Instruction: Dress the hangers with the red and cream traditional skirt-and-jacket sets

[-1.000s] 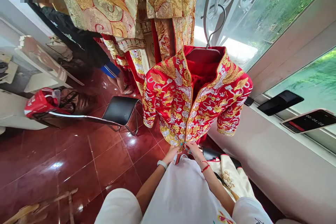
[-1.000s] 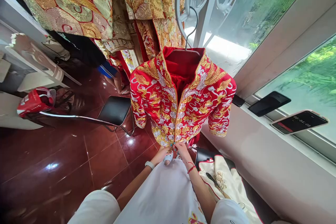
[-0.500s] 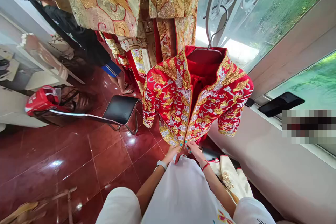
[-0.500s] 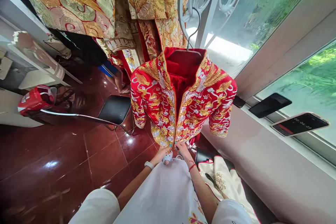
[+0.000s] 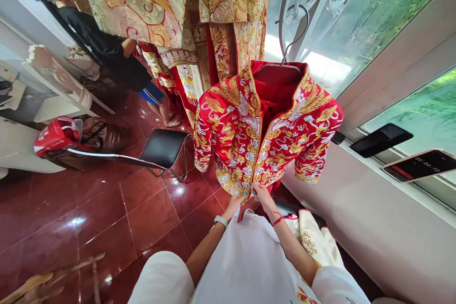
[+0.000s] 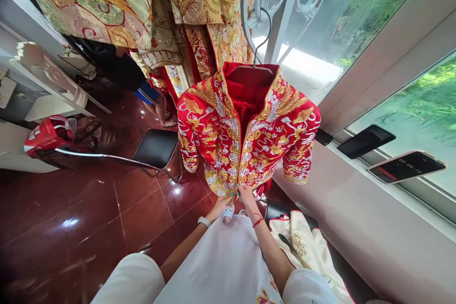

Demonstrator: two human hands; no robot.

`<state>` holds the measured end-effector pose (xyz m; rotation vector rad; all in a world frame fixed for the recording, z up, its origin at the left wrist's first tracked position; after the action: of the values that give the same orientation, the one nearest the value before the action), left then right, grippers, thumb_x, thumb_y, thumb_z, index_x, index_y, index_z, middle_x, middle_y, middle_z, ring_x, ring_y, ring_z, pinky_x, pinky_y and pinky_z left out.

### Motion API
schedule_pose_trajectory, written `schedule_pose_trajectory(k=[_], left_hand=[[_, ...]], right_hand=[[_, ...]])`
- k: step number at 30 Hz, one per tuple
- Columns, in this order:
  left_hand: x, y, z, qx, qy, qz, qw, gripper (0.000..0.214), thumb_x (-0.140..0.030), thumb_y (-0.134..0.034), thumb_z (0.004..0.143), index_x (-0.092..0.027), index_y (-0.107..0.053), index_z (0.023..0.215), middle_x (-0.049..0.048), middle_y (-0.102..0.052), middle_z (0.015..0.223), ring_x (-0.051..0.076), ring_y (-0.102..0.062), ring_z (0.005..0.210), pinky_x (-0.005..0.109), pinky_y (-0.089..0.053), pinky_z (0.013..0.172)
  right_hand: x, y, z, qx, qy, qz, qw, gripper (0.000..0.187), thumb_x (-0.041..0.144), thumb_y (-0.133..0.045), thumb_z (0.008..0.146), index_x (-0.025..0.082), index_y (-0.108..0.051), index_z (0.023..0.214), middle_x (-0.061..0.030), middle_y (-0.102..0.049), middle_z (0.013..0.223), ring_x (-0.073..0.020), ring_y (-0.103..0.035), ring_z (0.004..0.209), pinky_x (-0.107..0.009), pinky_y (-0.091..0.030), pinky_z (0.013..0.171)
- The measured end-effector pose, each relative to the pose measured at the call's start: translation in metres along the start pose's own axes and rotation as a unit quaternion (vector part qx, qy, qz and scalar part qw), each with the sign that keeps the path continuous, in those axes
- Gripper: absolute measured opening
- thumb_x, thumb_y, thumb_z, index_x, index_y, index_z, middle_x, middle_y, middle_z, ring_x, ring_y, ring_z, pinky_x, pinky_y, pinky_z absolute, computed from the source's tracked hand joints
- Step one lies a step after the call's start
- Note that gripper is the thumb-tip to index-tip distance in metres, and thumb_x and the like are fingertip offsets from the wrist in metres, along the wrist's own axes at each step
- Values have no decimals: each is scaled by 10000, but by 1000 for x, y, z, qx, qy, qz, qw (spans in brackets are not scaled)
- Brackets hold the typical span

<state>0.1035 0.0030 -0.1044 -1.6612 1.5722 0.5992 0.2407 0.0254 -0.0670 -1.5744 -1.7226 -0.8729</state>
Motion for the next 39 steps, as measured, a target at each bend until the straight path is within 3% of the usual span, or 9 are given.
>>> schedule_pose_trajectory(k=[4,7,9,12,14,24,28,34,39], left_hand=[[-10,16,-11,-19,23,155,988,373,-549,-687,796,-183,-661,730,60,-671,691,280,-689,828,390,-499,811],[-33,17,-22,-49,-30,263,963,216,-379,-729,785,-203,-630,708,72,-685,782,317,-659,1019,392,-432,926],[-53,6,-24,-68,-120,396,908,80,-248,-702,796,-213,-651,847,87,-715,971,310,-624,1121,396,-385,986],[-72,-18,-20,-69,-215,592,774,175,-149,-606,851,-199,-648,1012,118,-720,1084,288,-639,1083,398,-384,961],[-74,-27,-15,-64,-224,633,739,213,-111,-555,873,-185,-647,1050,122,-726,1074,280,-652,1046,398,-389,937],[-68,-31,-7,-57,-240,641,727,301,-202,-399,1000,-178,-653,1159,131,-712,1151,274,-652,1058,393,-393,933],[-83,-33,-5,-81,-239,631,734,222,-292,-495,980,-186,-668,1072,120,-727,1061,284,-663,1006,385,-396,890],[-109,-45,1,-97,-266,629,724,274,-66,-553,868,-179,-639,1103,106,-702,1100,259,-660,1038,369,-390,921],[-103,-49,5,-111,-272,617,730,253,-177,-483,969,-171,-634,1172,116,-702,1146,254,-669,1030,362,-431,891]], right_hand=[[4,1,-1,-4,18,-23,1000,246,361,-467,698,232,-348,526,70,-262,484,-81,-223,475,-245,-177,463],[3,-3,-3,-1,23,-34,999,253,349,-473,675,225,-355,488,64,-272,472,-79,-239,482,-246,-169,470],[3,-6,-5,0,22,-34,999,256,349,-469,677,224,-360,482,64,-269,466,-80,-237,483,-247,-167,473],[4,-8,-6,-1,21,-28,999,273,345,-478,684,227,-335,483,67,-265,460,-77,-220,487,-246,-157,477],[5,-9,-8,1,17,-17,1000,286,348,-487,691,231,-320,492,72,-262,456,-73,-203,481,-243,-151,473],[39,-7,-8,-15,23,75,997,287,424,-460,747,250,-299,587,92,-240,494,-65,-141,443,-242,-161,435],[52,-3,-8,-23,36,89,995,304,436,-494,727,251,-312,569,95,-228,476,-63,-166,423,-243,-177,425],[57,-7,-17,-26,37,86,995,314,466,-498,725,256,-326,566,105,-197,451,-61,-135,401,-243,-145,403],[90,5,-11,-30,79,87,993,310,474,-499,682,251,-321,560,94,-220,473,-62,-133,448,-248,-129,439]])
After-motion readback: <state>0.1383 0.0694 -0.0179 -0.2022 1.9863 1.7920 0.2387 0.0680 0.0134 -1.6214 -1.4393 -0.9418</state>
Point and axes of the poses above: each hand's wrist, its own z-axis towards the middle knuckle, its own y-axis out of the back of the hand, x = y × z, the point moved 3 cm from there along z, towards the middle knuckle
